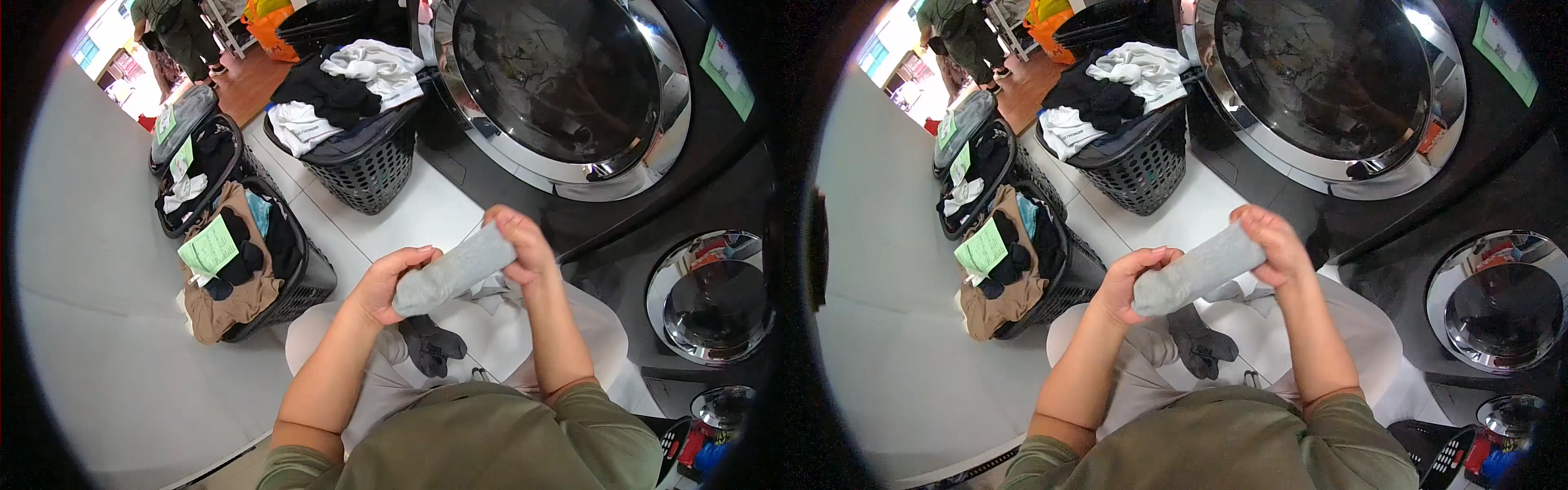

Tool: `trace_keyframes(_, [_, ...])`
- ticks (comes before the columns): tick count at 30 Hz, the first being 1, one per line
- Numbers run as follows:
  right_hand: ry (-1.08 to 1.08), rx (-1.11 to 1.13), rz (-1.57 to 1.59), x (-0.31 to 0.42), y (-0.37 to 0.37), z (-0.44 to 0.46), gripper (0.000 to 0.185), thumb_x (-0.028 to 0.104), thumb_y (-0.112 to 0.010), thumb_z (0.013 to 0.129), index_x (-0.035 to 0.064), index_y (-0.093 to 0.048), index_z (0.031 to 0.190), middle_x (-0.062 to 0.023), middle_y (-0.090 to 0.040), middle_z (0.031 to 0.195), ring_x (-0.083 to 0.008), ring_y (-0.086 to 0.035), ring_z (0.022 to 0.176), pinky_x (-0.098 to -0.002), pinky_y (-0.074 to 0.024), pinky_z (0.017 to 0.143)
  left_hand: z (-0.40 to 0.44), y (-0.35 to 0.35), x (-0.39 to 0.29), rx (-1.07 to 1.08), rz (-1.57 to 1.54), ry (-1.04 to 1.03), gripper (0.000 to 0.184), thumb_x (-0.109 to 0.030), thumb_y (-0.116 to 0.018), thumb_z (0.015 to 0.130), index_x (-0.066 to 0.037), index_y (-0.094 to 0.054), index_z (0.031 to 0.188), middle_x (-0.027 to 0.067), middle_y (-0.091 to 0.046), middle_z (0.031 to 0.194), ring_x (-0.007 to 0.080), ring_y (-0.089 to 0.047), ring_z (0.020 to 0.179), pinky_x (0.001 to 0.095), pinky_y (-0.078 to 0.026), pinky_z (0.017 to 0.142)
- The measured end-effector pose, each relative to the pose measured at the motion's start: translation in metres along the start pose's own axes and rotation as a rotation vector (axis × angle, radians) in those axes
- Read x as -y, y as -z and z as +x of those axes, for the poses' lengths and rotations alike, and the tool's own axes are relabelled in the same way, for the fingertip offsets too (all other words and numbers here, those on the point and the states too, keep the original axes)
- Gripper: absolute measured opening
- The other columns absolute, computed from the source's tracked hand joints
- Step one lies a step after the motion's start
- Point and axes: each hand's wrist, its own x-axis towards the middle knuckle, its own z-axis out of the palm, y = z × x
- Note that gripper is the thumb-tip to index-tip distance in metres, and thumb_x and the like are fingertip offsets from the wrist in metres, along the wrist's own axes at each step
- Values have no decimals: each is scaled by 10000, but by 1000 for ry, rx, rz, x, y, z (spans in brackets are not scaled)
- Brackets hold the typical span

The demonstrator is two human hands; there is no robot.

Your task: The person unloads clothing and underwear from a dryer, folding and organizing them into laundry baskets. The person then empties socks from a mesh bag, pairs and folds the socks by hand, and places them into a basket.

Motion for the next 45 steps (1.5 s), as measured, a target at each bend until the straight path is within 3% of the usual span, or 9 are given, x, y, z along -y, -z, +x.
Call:
trace_keyframes(6, [-21,19,13,19,7,3,276,309,-651,927,40,-596,894,-1,-583,781,-106,-590,763,-262,-479,681,-4,-23,1,40,238,-255,484,-196,-641,895,34,-439,1270,133,-665,988,221,-642,943,334,-498,852])
trace_keyframes(10, [-203,574,-675,21,-10,-12,244,286,-647,914,52,-603,858,-14,-584,801,-113,-596,805,-301,-467,733,-6,8,-2,145,238,-346,404,-257,-701,859,-23,-535,1143,73,-648,806,183,-607,785,349,-446,823])
trace_keyframes(12, [-183,902,-1093,40,-41,-22,167,227,-641,892,69,-617,844,-21,-581,814,-124,-601,824,-322,-451,763,-11,5,-11,19,1279,-554,362,-281,-748,794,-50,-585,1020,58,-613,706,187,-547,721,347,-388,793])
trace_keyframes(15, [362,610,-2033,63,-60,-40,56,145,-605,826,107,-646,836,-28,-562,826,-142,-595,854,-333,-418,784,-8,-13,-4,-129,2180,-553,236,-288,-770,730,-127,-641,843,16,-554,763,203,-525,783,381,-339,836])
trace_keyframes(18, [440,529,-2161,53,-44,-45,100,126,-583,778,129,-653,850,-25,-554,861,-174,-586,894,-331,-398,786,3,-7,18,-114,2455,-535,184,-237,-757,723,-159,-653,853,-29,-531,1011,179,-507,941,399,-354,840])
trace_keyframes(27, [567,589,-2275,40,-12,-52,207,149,-600,773,118,-596,977,-23,-554,902,-191,-593,864,-330,-487,735,7,6,21,-298,2585,-431,167,-227,-742,731,-92,-683,809,21,-504,996,194,-496,980,415,-353,869])
trace_keyframes(36, [601,191,-1555,44,-25,-42,73,78,-656,872,31,-625,918,-142,-536,1189,-243,-593,925,-316,-478,839,16,-3,12,-279,2011,-942,233,-204,-764,788,-63,-653,938,110,-476,1176,256,-514,1122,484,-385,986])
trace_keyframes(40, [111,-3,-729,23,-16,-35,133,140,-614,959,41,-567,1034,-79,-583,1160,-102,-575,933,-272,-466,822,27,-8,13,-413,548,-396,405,-173,-700,902,-68,-503,1240,103,-498,1278,207,-602,1033,350,-554,809])
trace_keyframes(45, [-242,-118,-223,12,-20,-32,150,166,-620,960,51,-589,1051,-26,-650,935,-102,-625,835,-263,-505,729,27,16,4,-481,476,-367,284,-214,-684,917,-10,-587,1088,64,-672,944,164,-634,894,343,-538,767])
